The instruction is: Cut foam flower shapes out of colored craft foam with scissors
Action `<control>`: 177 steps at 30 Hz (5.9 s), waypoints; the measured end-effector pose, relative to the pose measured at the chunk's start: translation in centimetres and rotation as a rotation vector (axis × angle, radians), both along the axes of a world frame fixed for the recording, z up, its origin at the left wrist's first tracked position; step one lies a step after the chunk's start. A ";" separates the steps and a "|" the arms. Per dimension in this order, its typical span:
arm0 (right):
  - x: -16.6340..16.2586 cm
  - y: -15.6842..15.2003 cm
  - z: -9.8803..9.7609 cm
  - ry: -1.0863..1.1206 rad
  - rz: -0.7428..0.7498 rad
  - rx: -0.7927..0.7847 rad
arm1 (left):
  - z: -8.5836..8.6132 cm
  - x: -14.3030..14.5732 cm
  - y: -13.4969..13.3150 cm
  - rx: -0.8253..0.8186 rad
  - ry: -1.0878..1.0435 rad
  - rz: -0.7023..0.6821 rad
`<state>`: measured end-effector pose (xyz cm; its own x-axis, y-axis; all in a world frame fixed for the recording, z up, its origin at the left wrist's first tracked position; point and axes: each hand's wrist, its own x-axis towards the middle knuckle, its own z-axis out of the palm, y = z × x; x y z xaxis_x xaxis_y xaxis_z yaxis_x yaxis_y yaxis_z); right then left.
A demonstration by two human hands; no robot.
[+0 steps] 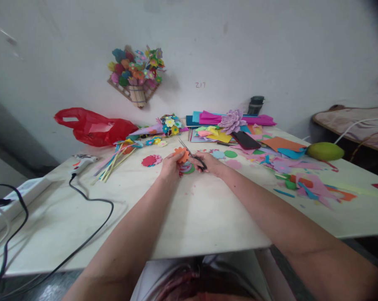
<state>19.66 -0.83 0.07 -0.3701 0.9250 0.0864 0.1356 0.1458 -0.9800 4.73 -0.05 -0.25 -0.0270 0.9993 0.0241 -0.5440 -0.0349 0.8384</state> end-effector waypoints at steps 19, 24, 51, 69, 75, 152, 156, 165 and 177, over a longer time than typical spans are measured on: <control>0.0 -0.1 0.0 -0.025 -0.003 0.018 | 0.1 -0.1 0.1 -0.015 -0.041 -0.006; 0.0 0.0 0.0 -0.019 0.005 0.023 | 0.3 0.1 -0.2 -0.037 -0.081 0.003; 0.6 0.3 0.0 0.049 0.108 -0.048 | 0.2 -0.7 0.0 0.020 0.028 0.044; 1.2 0.5 1.0 0.270 -0.167 0.018 | -0.3 -0.7 -0.3 0.148 0.357 -0.387; 0.9 0.1 1.4 0.269 -0.172 0.026 | -0.8 -0.4 0.0 0.103 0.367 -0.357; 0.7 0.4 -0.4 0.001 0.058 0.056 | 0.5 0.7 -0.6 -0.073 -0.104 -0.002; 0.5 0.2 -0.4 0.002 0.050 0.060 | 0.5 0.8 -0.6 -0.074 -0.107 0.001; 0.2 -0.3 0.1 -0.013 -0.003 0.059 | 0.5 0.9 -0.7 -0.070 -0.098 0.002; 0.2 0.2 -0.4 -0.015 0.003 0.058 | 0.7 0.9 -0.8 -0.084 -0.091 0.026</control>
